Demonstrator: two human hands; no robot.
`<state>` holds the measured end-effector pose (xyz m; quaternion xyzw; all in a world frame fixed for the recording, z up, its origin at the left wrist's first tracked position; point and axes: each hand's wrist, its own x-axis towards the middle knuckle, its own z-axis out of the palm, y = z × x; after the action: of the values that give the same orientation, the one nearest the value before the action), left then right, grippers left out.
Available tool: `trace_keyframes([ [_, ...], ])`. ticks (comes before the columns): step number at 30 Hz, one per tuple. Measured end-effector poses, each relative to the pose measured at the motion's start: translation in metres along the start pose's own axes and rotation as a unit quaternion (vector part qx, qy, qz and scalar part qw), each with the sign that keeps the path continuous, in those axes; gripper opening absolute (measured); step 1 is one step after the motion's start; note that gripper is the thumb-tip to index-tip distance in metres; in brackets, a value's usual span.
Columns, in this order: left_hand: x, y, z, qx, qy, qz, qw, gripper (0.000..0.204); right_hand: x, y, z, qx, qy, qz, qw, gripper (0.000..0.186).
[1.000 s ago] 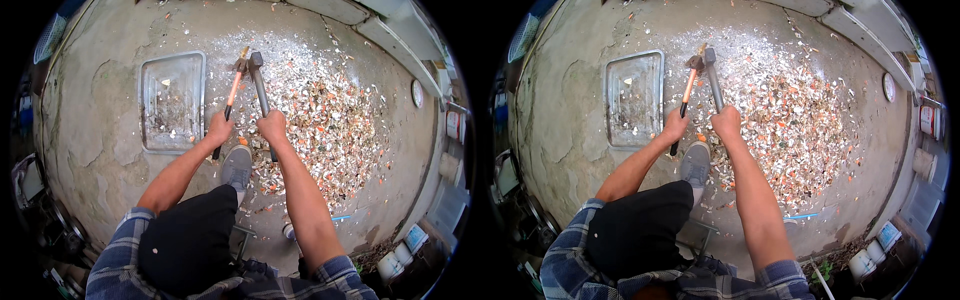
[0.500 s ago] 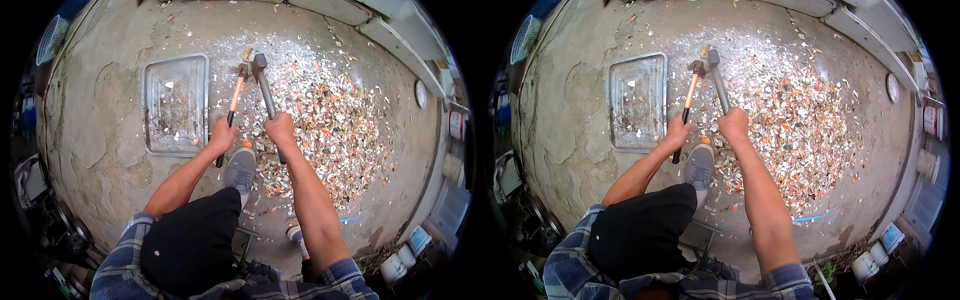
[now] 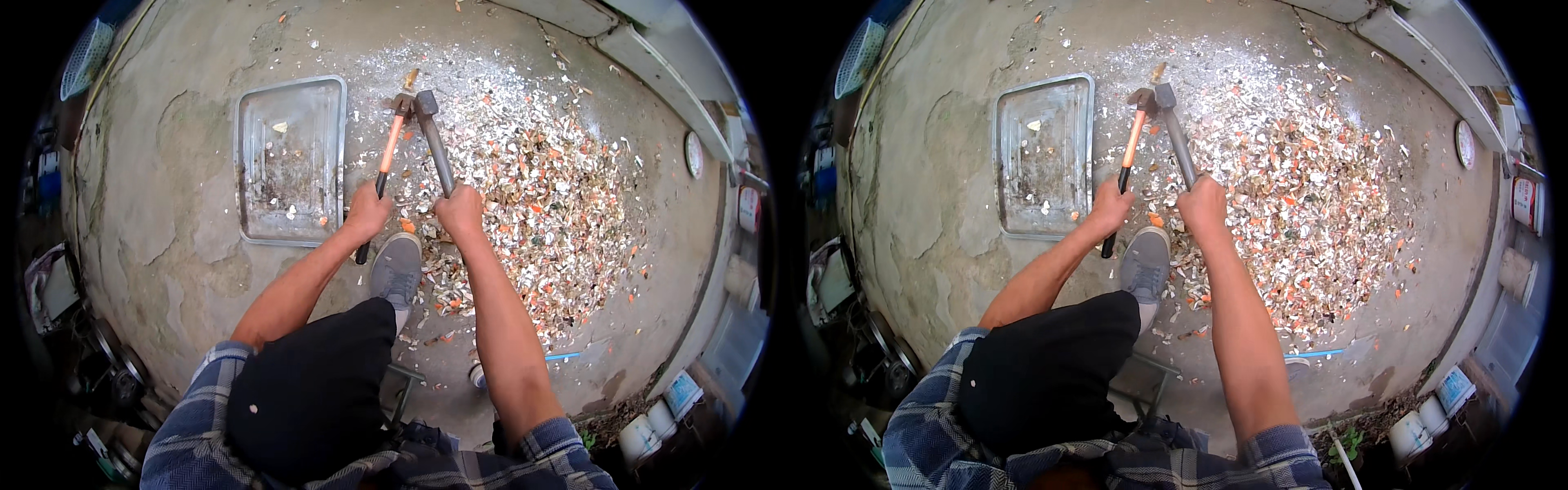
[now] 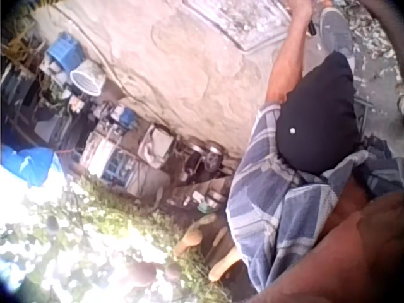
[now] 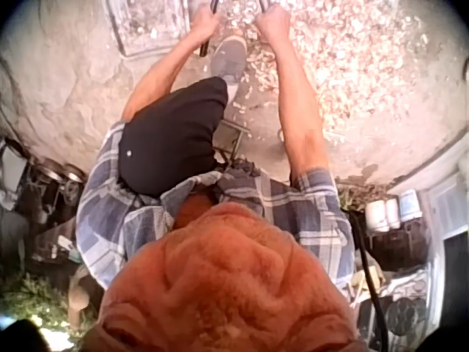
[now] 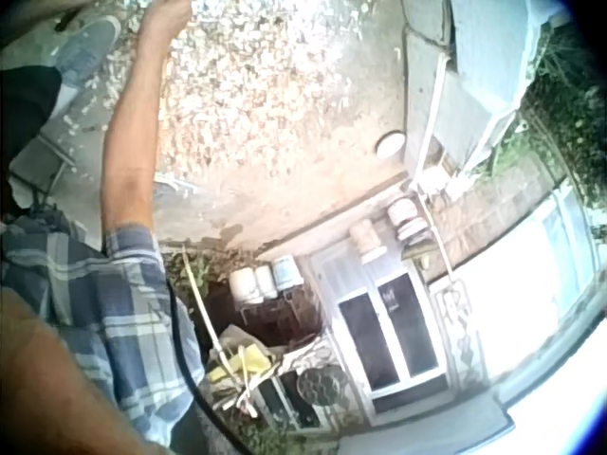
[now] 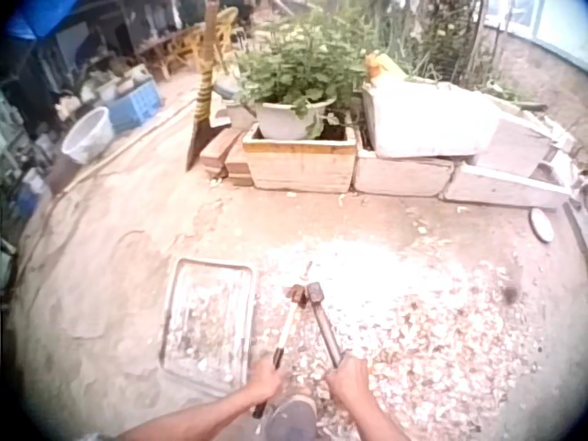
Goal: The person uses a hammer and a hatchet to repeatedly strike and crush a pile of mixed debris on a concrete floor. The debris consists of small, colorful fragments, likely ceramic or shell pieces. The person works continuously, breaking down larger chunks into smaller particles.
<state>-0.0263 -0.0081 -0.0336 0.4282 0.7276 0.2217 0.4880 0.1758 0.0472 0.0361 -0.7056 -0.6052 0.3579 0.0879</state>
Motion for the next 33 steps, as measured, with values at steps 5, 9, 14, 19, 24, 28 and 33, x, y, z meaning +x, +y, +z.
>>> trace_keyframes([
  [5, -0.008, -0.007, -0.003, 0.056, 0.005, 0.046, 0.997, 0.019, -0.014, -0.024, -0.024, -0.025, 0.001, -0.001, 1.000, 0.025],
  [9, -0.005, -0.015, -0.002, 0.051, 0.022, 0.036, 0.998, 0.019, -0.024, -0.058, -0.049, 0.066, 0.074, -0.046, 0.994, 0.022],
  [14, 0.000, -0.008, 0.003, 0.038, 0.009, 0.022, 0.999, 0.020, -0.006, 0.002, -0.005, 0.026, 0.029, -0.017, 0.999, 0.025],
  [19, -0.005, -0.019, 0.002, 0.059, 0.014, 0.032, 0.998, 0.021, -0.011, -0.005, -0.009, -0.048, -0.023, 0.018, 0.998, 0.028],
  [24, -0.005, -0.011, 0.000, 0.043, 0.004, 0.021, 0.999, 0.020, -0.021, -0.043, -0.042, 0.050, 0.063, -0.032, 0.996, 0.022],
  [28, -0.001, -0.011, 0.005, 0.041, 0.029, 0.047, 0.998, 0.016, -0.019, -0.035, -0.026, 0.074, 0.092, -0.042, 0.992, 0.024],
  [33, 0.009, -0.011, -0.001, 0.013, 0.012, 0.012, 1.000, 0.017, -0.001, 0.010, -0.005, -0.086, -0.036, 0.023, 0.995, 0.033],
])
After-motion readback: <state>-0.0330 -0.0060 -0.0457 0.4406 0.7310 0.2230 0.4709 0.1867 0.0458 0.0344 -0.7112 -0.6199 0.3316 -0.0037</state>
